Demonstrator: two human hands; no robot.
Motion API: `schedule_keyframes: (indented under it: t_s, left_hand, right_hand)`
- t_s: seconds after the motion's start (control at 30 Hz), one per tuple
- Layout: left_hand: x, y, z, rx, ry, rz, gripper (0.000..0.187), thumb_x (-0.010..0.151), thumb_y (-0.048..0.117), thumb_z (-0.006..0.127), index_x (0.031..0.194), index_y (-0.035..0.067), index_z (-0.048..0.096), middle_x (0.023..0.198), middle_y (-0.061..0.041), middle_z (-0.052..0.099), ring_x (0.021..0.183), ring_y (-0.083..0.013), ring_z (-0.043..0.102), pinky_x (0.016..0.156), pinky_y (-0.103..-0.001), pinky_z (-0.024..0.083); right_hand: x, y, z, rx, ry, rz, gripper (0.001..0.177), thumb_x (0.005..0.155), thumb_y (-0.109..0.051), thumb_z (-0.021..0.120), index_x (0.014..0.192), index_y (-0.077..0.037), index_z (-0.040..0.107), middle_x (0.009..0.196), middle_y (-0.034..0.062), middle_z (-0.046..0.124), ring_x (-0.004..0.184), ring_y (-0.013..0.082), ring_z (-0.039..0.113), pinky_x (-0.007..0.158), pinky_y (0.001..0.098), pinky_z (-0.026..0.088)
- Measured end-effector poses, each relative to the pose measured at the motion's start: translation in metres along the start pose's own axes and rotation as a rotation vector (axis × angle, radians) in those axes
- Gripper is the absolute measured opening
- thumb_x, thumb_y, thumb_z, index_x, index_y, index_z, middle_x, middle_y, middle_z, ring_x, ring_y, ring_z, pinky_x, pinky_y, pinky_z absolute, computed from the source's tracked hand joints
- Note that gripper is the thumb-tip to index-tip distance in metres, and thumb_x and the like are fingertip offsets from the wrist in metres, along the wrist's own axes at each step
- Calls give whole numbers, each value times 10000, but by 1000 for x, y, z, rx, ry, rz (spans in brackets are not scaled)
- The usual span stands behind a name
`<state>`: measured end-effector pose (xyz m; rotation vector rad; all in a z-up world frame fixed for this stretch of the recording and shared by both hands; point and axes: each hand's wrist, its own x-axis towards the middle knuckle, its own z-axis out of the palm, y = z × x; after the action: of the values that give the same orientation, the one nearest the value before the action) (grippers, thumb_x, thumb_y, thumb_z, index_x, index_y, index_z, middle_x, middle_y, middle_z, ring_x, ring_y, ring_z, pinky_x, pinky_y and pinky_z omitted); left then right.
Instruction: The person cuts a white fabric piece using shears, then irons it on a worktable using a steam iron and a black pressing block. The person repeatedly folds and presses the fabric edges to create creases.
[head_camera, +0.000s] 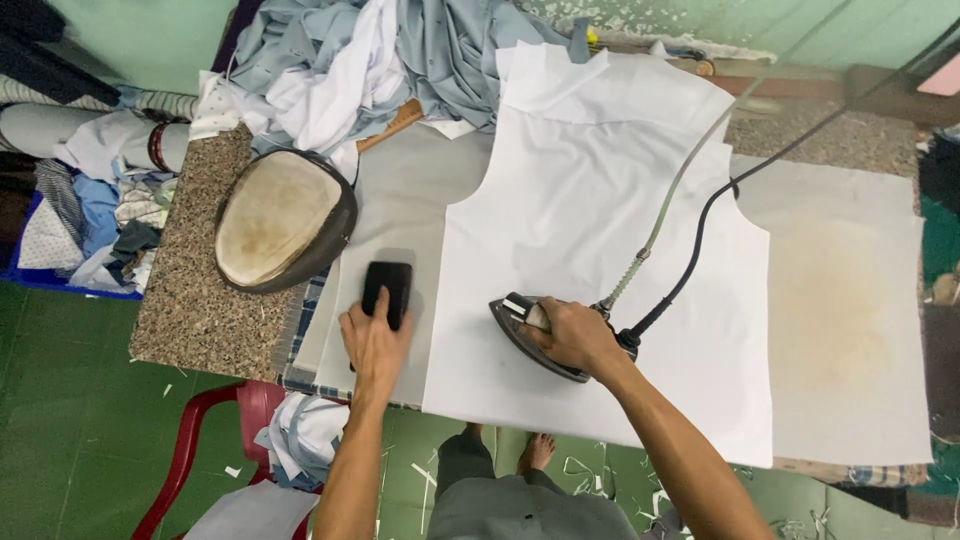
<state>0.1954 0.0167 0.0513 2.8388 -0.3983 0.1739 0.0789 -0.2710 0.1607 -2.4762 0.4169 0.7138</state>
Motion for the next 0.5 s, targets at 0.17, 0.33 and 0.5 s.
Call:
schedule_keyframes:
  t_s: [0.17,0.33,0.5]
  left_hand:
    - [-78,1,-5,-187,-159,270,578,901,415,718,1435,223,610,1252,-208,553,1072,-323,520,887,-447,513]
    - [-99,27,12,-201,-243,561,537,850,321,799,1345,208,626,1354,-184,496,1109,-359,499,840,-473,542]
    - [-61,48,25,-220,-287,682,522,894,257,769,1365,134,582,1429,-253,450,1263,-406,482,1050,-536,481]
  right_hand:
    - [80,-13,32,-49,52,-215,536,983,-512,547,1235,-39,564,1036,205,715,1003,402,691,815,504,560]
    - [133,-32,54,-213,263,-479,583,1004,-569,512,1182,-15,559,862,144,727,758,399,704,590,516,538]
    - [163,-58,51,-536,567,-580,579,1017,-642,521,898,-79,592,640,70,620,422,258,598,338,383,435]
